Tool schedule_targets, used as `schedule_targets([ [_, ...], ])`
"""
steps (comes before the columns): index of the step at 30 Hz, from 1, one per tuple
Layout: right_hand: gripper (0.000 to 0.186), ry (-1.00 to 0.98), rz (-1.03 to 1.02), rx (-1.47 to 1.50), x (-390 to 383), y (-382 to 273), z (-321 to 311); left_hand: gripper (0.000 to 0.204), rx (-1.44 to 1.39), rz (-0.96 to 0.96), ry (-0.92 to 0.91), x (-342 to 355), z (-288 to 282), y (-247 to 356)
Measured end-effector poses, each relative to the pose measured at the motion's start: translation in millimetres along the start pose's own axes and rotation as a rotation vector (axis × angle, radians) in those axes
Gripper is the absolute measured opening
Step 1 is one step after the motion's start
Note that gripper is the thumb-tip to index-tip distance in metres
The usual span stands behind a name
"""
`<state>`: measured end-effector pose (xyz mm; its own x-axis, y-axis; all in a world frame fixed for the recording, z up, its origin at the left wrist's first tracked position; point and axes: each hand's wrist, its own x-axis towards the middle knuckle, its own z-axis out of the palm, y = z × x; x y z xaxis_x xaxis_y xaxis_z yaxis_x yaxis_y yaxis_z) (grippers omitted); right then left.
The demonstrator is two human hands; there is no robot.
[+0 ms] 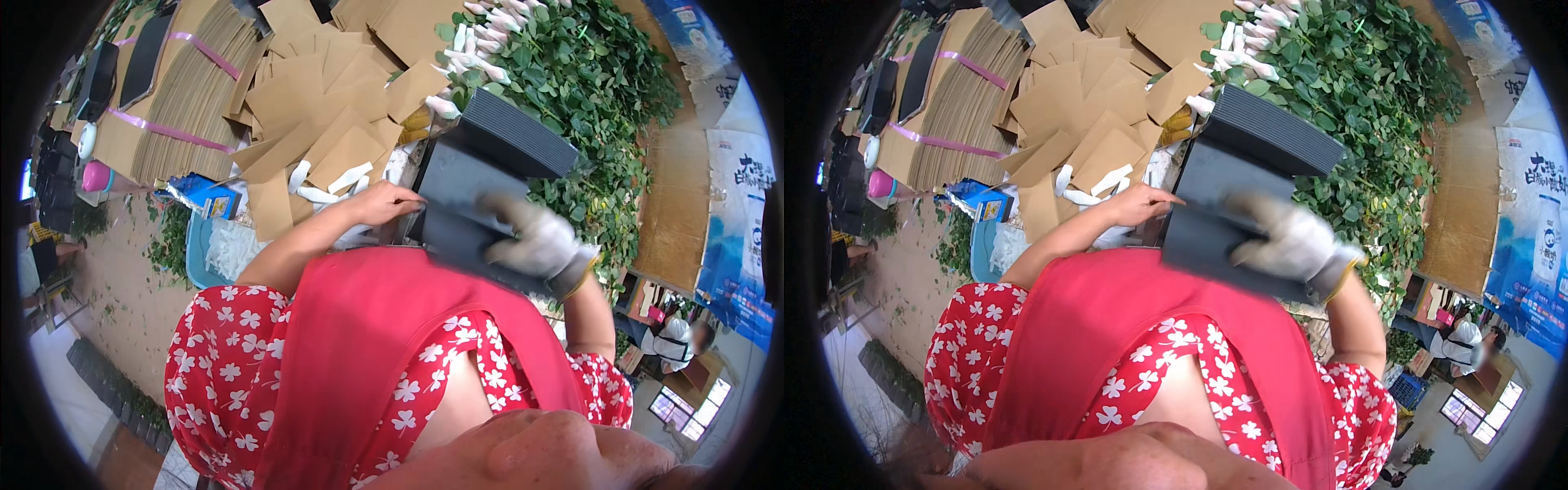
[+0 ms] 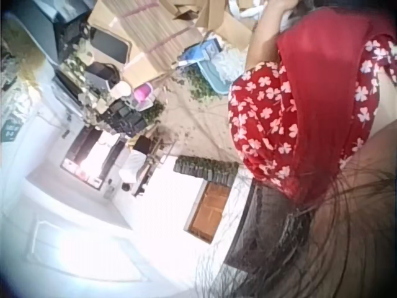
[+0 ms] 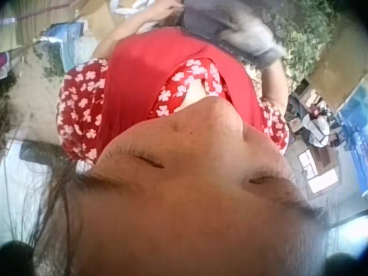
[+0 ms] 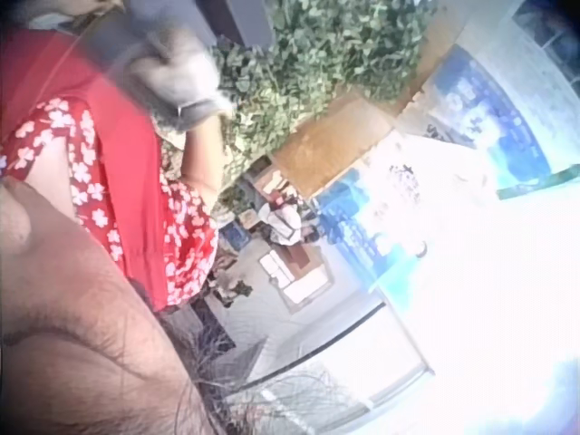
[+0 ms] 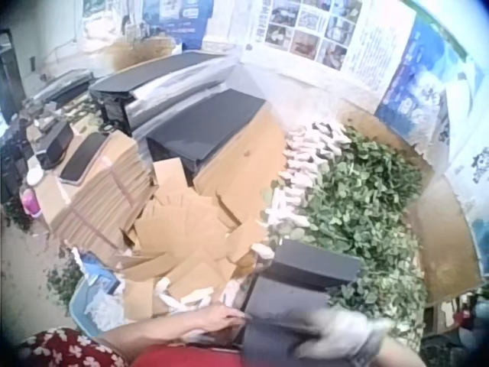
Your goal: The person arranges white tulips and green leaves into a black plastic tray, then wraps the tray with aluminum foil and places it into a cardboard box. The person repeats this process with another tray of red roses.
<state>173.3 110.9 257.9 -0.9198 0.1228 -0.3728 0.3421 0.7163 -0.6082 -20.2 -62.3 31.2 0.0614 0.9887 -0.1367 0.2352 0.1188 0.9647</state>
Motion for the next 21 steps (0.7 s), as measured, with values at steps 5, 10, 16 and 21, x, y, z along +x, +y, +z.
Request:
schedule_targets([
  [5,0.063,-0.157,0.020,-0.328,16,24,36,0.048,-0.072,0.065,-0.182,-1,-12,-1],
  [10,0.022,0.447,-0.391,-0.613,164,-9,-63,0.042,-0.015,-0.073,0.076,-15,14,8],
  [16,0.049,-0.052,-0.610,-0.994,278,79,-27,0.031,0.061,0.066,0.113,-10,25,0],
  [21,0.015,0.465,-0.080,-1.093,170,48,-149,0.033,0.086,-0.016,0.173,-12,33,-11],
])
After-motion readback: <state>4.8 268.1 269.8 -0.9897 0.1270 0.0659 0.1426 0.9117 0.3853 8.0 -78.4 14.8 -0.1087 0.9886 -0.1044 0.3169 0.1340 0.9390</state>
